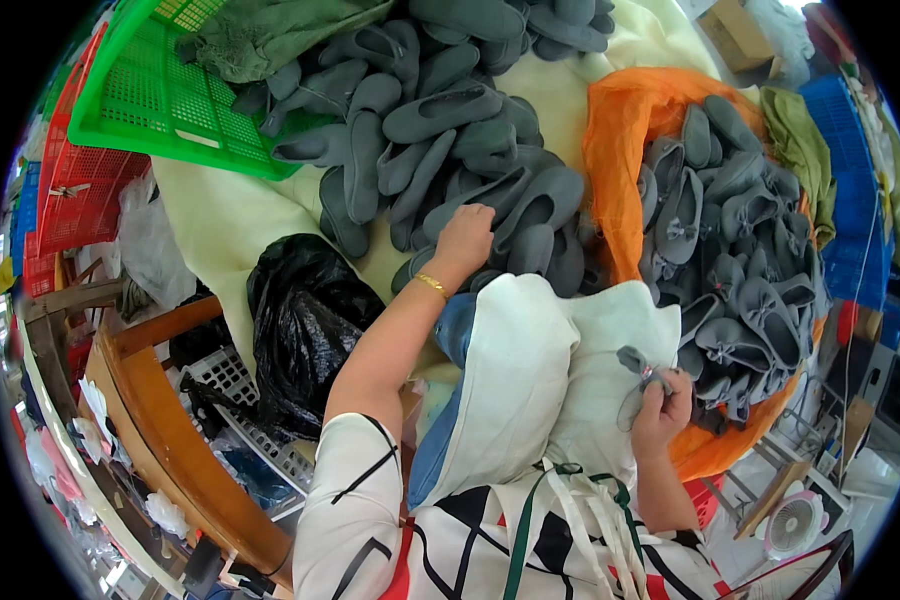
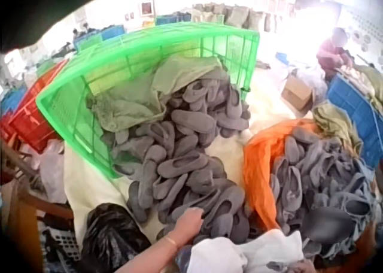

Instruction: The person sews a decorative bow onto the toe of a grey slip-on shoe using a needle and thread. They repeatedly pull the thread through the fabric, tie knots, and trim excess thread. After finishing one shoe, they place it aside and pick up another shoe to repeat the process.

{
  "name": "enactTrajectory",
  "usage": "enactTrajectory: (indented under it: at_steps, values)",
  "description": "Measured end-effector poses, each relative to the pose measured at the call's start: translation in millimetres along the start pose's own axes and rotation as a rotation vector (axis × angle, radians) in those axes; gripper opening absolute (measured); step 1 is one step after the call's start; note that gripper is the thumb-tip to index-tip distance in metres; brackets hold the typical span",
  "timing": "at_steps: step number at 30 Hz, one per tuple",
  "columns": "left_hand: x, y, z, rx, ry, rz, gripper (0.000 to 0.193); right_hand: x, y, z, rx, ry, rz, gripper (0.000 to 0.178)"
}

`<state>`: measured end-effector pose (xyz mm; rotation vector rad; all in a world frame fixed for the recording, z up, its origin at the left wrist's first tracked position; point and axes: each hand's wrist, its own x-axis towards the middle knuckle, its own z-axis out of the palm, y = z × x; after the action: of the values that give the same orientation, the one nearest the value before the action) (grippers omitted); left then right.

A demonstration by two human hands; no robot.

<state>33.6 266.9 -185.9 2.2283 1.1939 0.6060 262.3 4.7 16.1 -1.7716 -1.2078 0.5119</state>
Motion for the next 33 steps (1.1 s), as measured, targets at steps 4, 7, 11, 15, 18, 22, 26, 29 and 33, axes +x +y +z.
enactTrajectory:
  at_steps: [4, 7, 11, 15, 18, 22, 26, 29, 33]
  values:
    - [16.1, -26.5, 26.6, 0.291, -0.26, -0.144, 0.015, -2.1, 5.5, 1.9, 0.01, 0.032, 0.038, 0.013]
    - [15.5, -23.4, 18.4, 0.399, -0.455, -0.13, 0.012, -3.3, 7.1, -0.8, 0.043, 0.053, 0.076, 0.009]
    - [9.5, 0.5, -31.9, -0.004, -0.028, -0.401, 0.025, -6.8, 10.3, 1.3, 0.072, 0.098, 0.03, 0.01]
    - [-6.0, 43.7, -106.3, -0.301, 0.325, -0.34, 0.031, -4.3, -3.2, 10.2, 0.114, 0.141, 0.019, 0.009]
    - [-29.3, 103.0, -141.3, -0.83, 0.357, -0.445, 0.022, -8.2, -12.4, 17.3, 0.272, 0.065, 0.127, 0.017]
    - [-70.1, 173.9, -135.6, -1.367, 0.276, -0.537, 0.018, -27.0, -76.5, 40.7, 0.355, 0.146, -0.089, 0.021]
    - [-124.5, 245.1, -148.4, -1.485, 0.141, -0.533, 0.02, -24.2, -108.5, 40.5, 0.375, 0.174, -0.098, 0.025]
    - [-151.9, 259.7, -151.8, -1.303, -0.006, -0.445, 0.027, -24.3, -119.1, 35.1, 0.386, 0.192, 0.017, 0.027]
    - [-182.1, 296.2, -203.4, -1.037, -0.214, -0.396, 0.045, -15.1, -130.1, 30.4, 0.329, 0.137, 0.0, 0.029]
